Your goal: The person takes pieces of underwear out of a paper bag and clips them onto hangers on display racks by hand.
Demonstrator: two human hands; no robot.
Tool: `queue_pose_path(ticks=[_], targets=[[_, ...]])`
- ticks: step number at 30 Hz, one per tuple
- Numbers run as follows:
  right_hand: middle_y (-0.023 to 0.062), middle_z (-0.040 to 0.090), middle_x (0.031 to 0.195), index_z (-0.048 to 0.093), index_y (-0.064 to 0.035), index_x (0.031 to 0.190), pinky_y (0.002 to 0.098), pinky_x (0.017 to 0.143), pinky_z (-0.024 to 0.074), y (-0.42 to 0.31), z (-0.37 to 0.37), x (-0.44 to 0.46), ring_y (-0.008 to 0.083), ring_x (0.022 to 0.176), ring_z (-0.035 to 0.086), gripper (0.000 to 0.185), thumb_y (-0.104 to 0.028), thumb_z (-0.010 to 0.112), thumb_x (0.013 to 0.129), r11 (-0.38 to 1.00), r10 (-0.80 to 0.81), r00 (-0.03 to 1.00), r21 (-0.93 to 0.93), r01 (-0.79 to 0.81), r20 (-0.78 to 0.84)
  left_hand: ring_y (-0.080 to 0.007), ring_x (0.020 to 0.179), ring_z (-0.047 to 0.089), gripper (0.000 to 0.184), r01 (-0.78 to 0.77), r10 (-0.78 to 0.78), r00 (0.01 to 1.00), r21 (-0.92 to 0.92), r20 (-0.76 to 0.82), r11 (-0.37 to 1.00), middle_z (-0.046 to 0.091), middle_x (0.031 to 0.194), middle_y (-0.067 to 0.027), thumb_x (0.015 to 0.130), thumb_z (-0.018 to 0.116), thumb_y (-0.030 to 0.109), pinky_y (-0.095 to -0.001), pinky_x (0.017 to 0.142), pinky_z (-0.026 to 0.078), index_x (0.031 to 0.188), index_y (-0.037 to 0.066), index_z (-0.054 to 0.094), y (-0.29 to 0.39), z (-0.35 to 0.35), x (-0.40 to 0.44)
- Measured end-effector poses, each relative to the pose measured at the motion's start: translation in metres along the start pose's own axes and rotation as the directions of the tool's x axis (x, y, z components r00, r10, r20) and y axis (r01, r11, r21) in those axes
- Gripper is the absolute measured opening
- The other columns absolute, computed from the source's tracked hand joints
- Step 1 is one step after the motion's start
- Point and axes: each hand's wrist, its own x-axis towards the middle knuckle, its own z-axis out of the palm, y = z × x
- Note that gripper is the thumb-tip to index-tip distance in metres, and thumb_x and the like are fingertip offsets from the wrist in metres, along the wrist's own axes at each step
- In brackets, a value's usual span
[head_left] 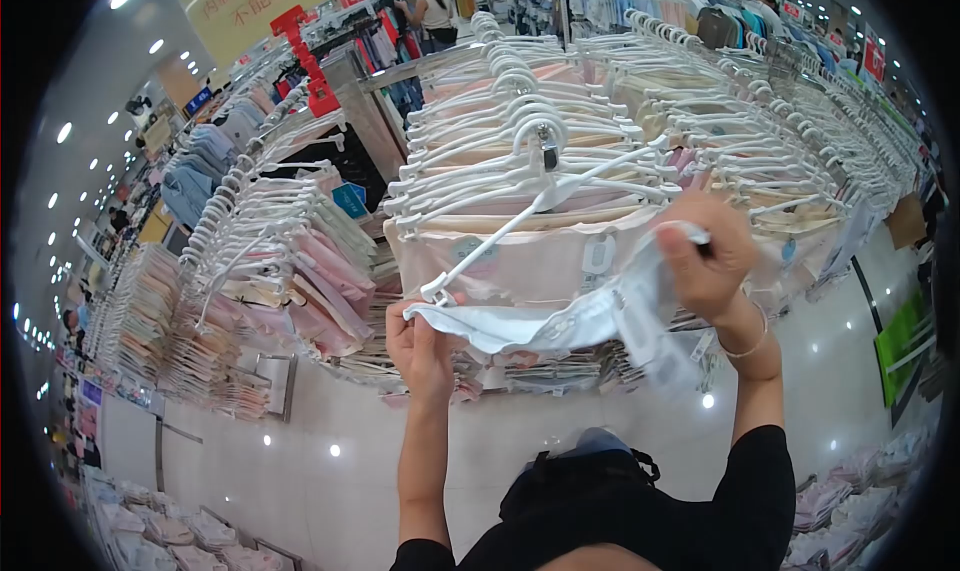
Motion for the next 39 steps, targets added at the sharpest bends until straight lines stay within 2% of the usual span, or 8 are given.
queue_pose_path(ticks=[8, 16, 22, 28, 31, 34, 37, 39], targets=[[0.0057, 0.046, 0.06, 0.05, -0.0023, 0.072, 0.0249, 0.039, 0.0384, -0.015, 0.075, 0.031, 0.0182, 0.045, 0.048, 0.029, -0.026, 0.063, 0.061, 0.92, -0.217, 0.796, -0.155, 0.361, 0.565, -0.0006, 0.055, 0.044, 0.009, 0.119, -0.105, 0.992, 0.268, -0.068, 0.956, 0.051, 0.066, -0.0018, 0.077, 0.047, 0.006, -0.013, 0.046, 0.033, 0.083, 0.0, 0.044, 0.014, -0.001, -0.009], [0.0081, 0.047, 0.061, 0.051, -0.0018, 0.062, 0.0273, 0.039, 0.04, 0.0, 0.114, 0.04, 0.0194, 0.05, 0.053, 0.021, -0.022, 0.056, 0.064, 0.87, -0.202, 0.322, 0.019, 0.493, 0.925, -0.0027, 0.056, 0.044, 0.011, 0.088, -0.08, 0.996, 0.544, -0.04, 0.835, 0.052, 0.066, -0.0019, 0.073, 0.053, 0.006, -0.0147, 0.049, 0.035, 0.079, -0.002, 0.047, 0.018, -0.011, -0.011], [0.0072, 0.045, 0.059, 0.051, -0.0025, 0.06, 0.0233, 0.037, 0.0384, 0.003, 0.122, 0.025, 0.0141, 0.047, 0.05, 0.011, -0.012, 0.054, 0.055, 0.661, -0.352, 0.417, -0.093, 0.745, 0.838, -0.0022, 0.052, 0.042, 0.011, 0.029, -0.04, 0.999, 0.667, 0.0, 0.745, 0.052, 0.058, -0.0016, 0.073, 0.054, 0.005, -0.0147, 0.048, 0.033, 0.077, -0.004, 0.049, 0.023, -0.012, -0.015], [0.0072, 0.045, 0.061, 0.049, -0.0003, 0.059, 0.0196, 0.036, 0.0373, -0.005, 0.135, 0.023, 0.01, 0.045, 0.047, 0.01, -0.009, 0.053, 0.055, 0.596, -0.344, 0.678, -0.407, 0.692, 0.649, -0.0024, 0.052, 0.042, 0.01, -0.043, 0.023, 0.999, 0.697, 0.038, 0.715, 0.052, 0.059, -0.0009, 0.073, 0.052, 0.005, -0.0153, 0.048, 0.033, 0.078, -0.003, 0.05, 0.023, -0.007, -0.015], [0.01, 0.048, 0.063, 0.05, -0.0009, 0.059, 0.0216, 0.038, 0.0392, -0.003, 0.139, 0.027, 0.0137, 0.046, 0.05, 0.01, -0.009, 0.053, 0.054, 0.574, -0.273, 0.673, -0.445, 0.687, 0.687, -0.0022, 0.053, 0.042, 0.011, -0.066, 0.043, 0.998, 0.73, 0.05, 0.68, 0.051, 0.06, -0.0002, 0.075, 0.051, 0.008, -0.0151, 0.048, 0.033, 0.08, -0.002, 0.051, 0.019, -0.015, -0.014], [0.0132, 0.051, 0.064, 0.052, -0.0014, 0.059, 0.025, 0.039, 0.0412, 0.003, 0.144, 0.031, 0.0185, 0.047, 0.052, 0.011, -0.009, 0.055, 0.053, 0.798, -0.181, 0.432, -0.125, 0.589, 0.884, -0.0033, 0.053, 0.043, 0.012, -0.018, 0.026, 1.0, 0.75, 0.0, 0.661, 0.053, 0.059, -0.0022, 0.075, 0.05, 0.008, -0.0167, 0.049, 0.035, 0.079, -0.003, 0.052, 0.021, -0.015, -0.011], [0.0134, 0.053, 0.064, 0.054, -0.002, 0.06, 0.0285, 0.042, 0.0427, 0.009, 0.147, 0.034, 0.0216, 0.053, 0.054, 0.011, -0.01, 0.056, 0.053, 0.801, -0.206, 0.302, -0.017, 0.598, 0.931, -0.0044, 0.054, 0.045, 0.013, -0.024, 0.031, 1.0, 0.752, 0.004, 0.658, 0.053, 0.06, -0.0033, 0.076, 0.049, 0.01, -0.0177, 0.05, 0.036, 0.08, -0.003, 0.053, 0.018, -0.018, -0.008], [0.0124, 0.054, 0.063, 0.056, -0.0022, 0.06, 0.0288, 0.043, 0.0431, 0.012, 0.145, 0.036, 0.0213, 0.056, 0.055, 0.01, -0.009, 0.056, 0.052, 0.813, -0.198, 0.351, -0.047, 0.581, 0.915, -0.0054, 0.055, 0.046, 0.013, -0.057, 0.051, 0.998, 0.745, 0.032, 0.664, 0.054, 0.062, -0.0041, 0.076, 0.049, 0.01, -0.0184, 0.051, 0.037, 0.08, -0.002, 0.053, 0.011, -0.023, -0.009]])
